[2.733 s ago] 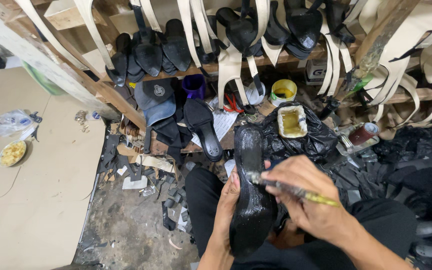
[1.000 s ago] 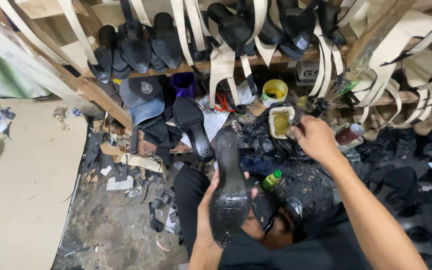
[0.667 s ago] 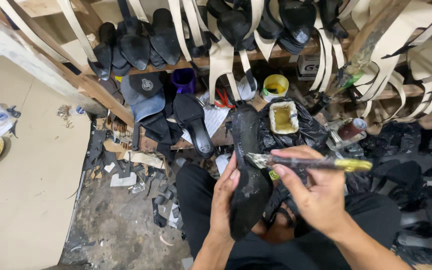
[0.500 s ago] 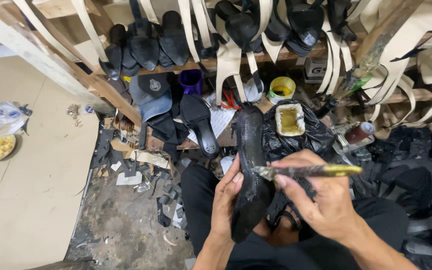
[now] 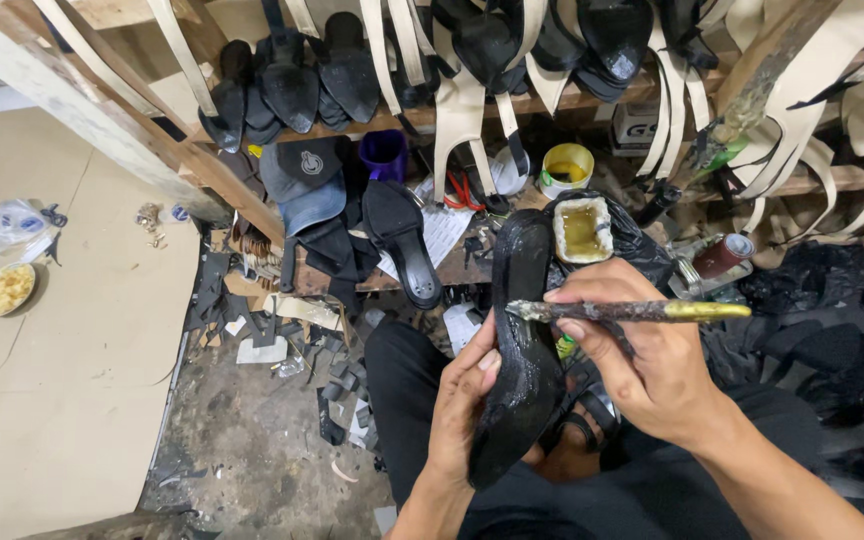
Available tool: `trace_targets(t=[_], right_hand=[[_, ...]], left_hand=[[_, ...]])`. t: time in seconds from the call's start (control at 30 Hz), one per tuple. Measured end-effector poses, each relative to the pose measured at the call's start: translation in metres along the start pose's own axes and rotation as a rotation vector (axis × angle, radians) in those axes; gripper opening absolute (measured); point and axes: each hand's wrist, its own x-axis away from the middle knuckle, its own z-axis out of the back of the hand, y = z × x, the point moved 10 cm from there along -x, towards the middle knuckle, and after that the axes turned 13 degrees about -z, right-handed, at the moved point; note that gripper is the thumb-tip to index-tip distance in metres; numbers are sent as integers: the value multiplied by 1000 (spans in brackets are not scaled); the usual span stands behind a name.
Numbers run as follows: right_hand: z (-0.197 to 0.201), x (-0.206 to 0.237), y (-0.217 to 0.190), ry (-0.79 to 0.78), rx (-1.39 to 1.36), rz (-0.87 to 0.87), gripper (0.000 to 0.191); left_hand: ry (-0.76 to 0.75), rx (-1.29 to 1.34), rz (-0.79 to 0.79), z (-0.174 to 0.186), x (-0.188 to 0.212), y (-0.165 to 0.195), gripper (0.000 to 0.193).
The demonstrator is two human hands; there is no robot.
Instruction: The person sits on the floor and repeatedly dips a brush into a container of dark liquid, then applies it to the sole of a black shoe. They handle several shoes one at a time, painting the soles and placing them on a nearby shelf.
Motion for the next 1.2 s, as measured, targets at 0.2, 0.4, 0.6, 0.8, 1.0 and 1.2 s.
trace_targets(t=[0.2,0.4,0.6,0.8,1.0,1.2], right_hand=[[-9,5,4,-75,-13,-21,19],[-13,17,2,-83,-64,12,19],[-22,26,-1,-95,-92,14,20],[-29,33,-14,-79,-133,118,22],[-36,37,-22,-51,-107,163,22],[-41,38,-28,-106,-95,199,23]], left_hand=[[12,-23,-22,7,-1,1,92],[86,-65,-26,12,-2,1,85],[100,-23,-72,3,-8,8,80],[136,-44,-100,0,-9,14,75],[206,-49,-111,5,-12,14,67],[240,21,-73,14,-12,9,61]])
